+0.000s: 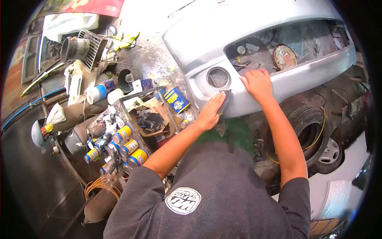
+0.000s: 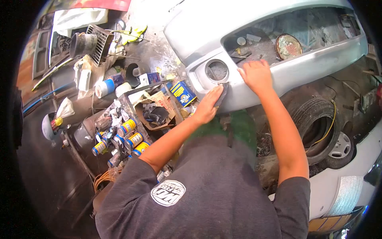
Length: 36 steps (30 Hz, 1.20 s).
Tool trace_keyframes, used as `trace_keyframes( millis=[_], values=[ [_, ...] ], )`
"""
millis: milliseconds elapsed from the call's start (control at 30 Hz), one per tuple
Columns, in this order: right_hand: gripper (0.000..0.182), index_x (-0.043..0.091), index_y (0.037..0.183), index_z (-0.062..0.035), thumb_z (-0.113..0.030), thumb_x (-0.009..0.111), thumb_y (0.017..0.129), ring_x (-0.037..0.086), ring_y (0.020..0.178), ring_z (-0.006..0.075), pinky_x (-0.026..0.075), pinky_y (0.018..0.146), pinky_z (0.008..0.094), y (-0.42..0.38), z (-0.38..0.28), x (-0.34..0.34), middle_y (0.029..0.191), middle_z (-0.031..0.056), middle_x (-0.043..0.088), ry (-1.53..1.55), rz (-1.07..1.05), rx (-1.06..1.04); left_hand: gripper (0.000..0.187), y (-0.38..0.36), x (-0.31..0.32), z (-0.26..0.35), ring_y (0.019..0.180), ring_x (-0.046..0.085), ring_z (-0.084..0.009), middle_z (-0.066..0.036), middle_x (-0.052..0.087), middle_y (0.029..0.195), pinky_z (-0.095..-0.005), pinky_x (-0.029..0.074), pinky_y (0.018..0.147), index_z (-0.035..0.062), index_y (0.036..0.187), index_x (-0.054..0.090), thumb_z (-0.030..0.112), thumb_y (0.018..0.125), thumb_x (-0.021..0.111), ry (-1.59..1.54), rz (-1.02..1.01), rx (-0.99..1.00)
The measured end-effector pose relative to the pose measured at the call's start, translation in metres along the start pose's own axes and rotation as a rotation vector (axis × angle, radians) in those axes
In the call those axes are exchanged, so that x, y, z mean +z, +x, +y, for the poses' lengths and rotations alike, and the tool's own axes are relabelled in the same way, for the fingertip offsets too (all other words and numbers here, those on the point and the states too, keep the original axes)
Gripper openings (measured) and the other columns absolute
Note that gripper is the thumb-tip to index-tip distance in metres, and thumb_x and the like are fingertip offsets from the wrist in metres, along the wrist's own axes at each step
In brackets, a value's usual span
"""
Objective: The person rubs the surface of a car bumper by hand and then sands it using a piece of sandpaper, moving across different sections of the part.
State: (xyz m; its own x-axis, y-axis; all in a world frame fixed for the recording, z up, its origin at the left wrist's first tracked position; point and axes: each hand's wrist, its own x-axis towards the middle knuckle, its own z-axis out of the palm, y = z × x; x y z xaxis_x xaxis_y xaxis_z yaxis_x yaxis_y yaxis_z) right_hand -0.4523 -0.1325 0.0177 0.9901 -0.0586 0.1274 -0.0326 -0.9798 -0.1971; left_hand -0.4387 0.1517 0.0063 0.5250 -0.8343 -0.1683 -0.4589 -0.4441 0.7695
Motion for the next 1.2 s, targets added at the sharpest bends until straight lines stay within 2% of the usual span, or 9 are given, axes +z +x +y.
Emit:
trace_keyframes(
  millis=[167, 300, 533, 667, 867, 900, 1000, 1067, 1200],
  values=[
    [0.031, 0.068, 0.091, -0.0113, -0.040, 0.061, 0.099, 0.067, 0.091, 0.0265, 0.046, 0.092, 0.0437, 0.006, -0.020, 0.003, 0.090, 0.0073, 0.069, -0.104, -0.056, 0.131, 0.069, -0.034, -0.021, -0.054, 0.145, 0.044, -0.0374, -0.021, 0.048, 0.154, -0.0458, 0.033, 0.122, 0.0017, 0.153, 0.041, 0.009, 0.089, 0.065, -0.104, 0.000, 0.004],
    [0.033, 0.069, 0.091, -0.0112, -0.042, 0.061, 0.099, 0.067, 0.089, 0.0274, 0.046, 0.087, 0.0434, 0.011, -0.024, 0.004, 0.089, 0.0072, 0.070, -0.146, -0.083, 0.147, 0.072, -0.039, -0.067, -0.120, 0.143, 0.046, -0.0354, -0.020, 0.050, 0.152, -0.0496, 0.034, 0.122, 0.0029, 0.152, 0.045, 0.008, 0.083, 0.066, 0.154, -0.263, 0.243],
    [0.033, 0.070, 0.088, -0.0117, -0.042, 0.061, 0.099, 0.067, 0.083, 0.0261, 0.045, 0.080, 0.0420, 0.008, -0.025, 0.010, 0.085, 0.0052, 0.069, -0.189, -0.070, 0.150, 0.059, -0.033, -0.033, -0.070, 0.143, 0.044, -0.0363, -0.018, 0.049, 0.154, -0.0473, 0.032, 0.121, 0.0046, 0.152, 0.047, 0.016, 0.096, 0.061, -0.346, -0.047, 0.084],
    [0.034, 0.072, 0.092, -0.0125, -0.043, 0.060, 0.100, 0.067, 0.086, 0.0245, 0.044, 0.080, 0.0417, 0.008, -0.022, 0.010, 0.087, 0.0036, 0.070, -0.191, -0.088, 0.159, 0.057, -0.030, -0.050, -0.102, 0.144, 0.044, -0.0350, -0.016, 0.046, 0.157, -0.0470, 0.032, 0.121, 0.0064, 0.153, 0.046, 0.021, 0.099, 0.060, -0.103, -0.190, 0.208],
    [0.034, 0.073, 0.094, -0.0127, -0.043, 0.060, 0.100, 0.068, 0.088, 0.0237, 0.045, 0.082, 0.0415, 0.005, -0.021, 0.012, 0.089, 0.0030, 0.071, -0.212, -0.087, 0.178, 0.069, 0.008, -0.120, -0.161, 0.143, 0.047, -0.0286, -0.013, 0.050, 0.156, -0.0461, 0.036, 0.119, 0.0046, 0.153, 0.047, 0.017, 0.086, 0.057, 0.595, -0.487, 0.651],
    [0.034, 0.073, 0.094, -0.0127, -0.043, 0.060, 0.100, 0.068, 0.089, 0.0236, 0.045, 0.082, 0.0415, 0.005, -0.021, 0.012, 0.089, 0.0030, 0.071, -0.212, -0.082, 0.182, 0.065, 0.021, -0.132, -0.164, 0.138, 0.051, -0.0277, -0.011, 0.049, 0.158, -0.0448, 0.038, 0.116, 0.0048, 0.154, 0.047, 0.017, 0.090, 0.050, 0.711, -0.508, 0.644],
    [0.034, 0.072, 0.094, -0.0125, -0.043, 0.060, 0.100, 0.068, 0.090, 0.0234, 0.045, 0.083, 0.0414, 0.005, -0.021, 0.015, 0.089, 0.0032, 0.072, -0.216, -0.069, 0.195, 0.068, 0.041, -0.166, -0.168, 0.117, 0.061, -0.0290, -0.009, 0.048, 0.159, -0.0442, 0.047, 0.107, 0.0083, 0.155, 0.046, 0.015, 0.088, 0.056, 0.759, -0.519, 0.574],
    [0.034, 0.072, 0.093, -0.0123, -0.043, 0.059, 0.100, 0.068, 0.091, 0.0236, 0.046, 0.084, 0.0415, 0.004, -0.021, 0.015, 0.090, 0.0036, 0.072, -0.213, -0.071, 0.201, 0.077, 0.027, -0.159, -0.139, 0.112, 0.065, -0.0327, -0.008, 0.046, 0.161, -0.0437, 0.054, 0.098, 0.0108, 0.157, 0.044, 0.013, 0.083, 0.064, 0.646, -0.662, 0.226],
    [0.036, 0.072, 0.094, -0.0114, -0.044, 0.059, 0.099, 0.069, 0.092, 0.0243, 0.046, 0.087, 0.0423, 0.006, -0.022, 0.013, 0.091, 0.0042, 0.073, -0.210, -0.084, 0.234, 0.089, -0.026, -0.108, -0.115, 0.127, 0.062, -0.0351, -0.012, 0.034, 0.167, -0.0444, 0.056, 0.097, 0.0149, 0.163, 0.031, 0.009, 0.081, 0.065, 0.134, -0.567, 0.103]
  ],
)
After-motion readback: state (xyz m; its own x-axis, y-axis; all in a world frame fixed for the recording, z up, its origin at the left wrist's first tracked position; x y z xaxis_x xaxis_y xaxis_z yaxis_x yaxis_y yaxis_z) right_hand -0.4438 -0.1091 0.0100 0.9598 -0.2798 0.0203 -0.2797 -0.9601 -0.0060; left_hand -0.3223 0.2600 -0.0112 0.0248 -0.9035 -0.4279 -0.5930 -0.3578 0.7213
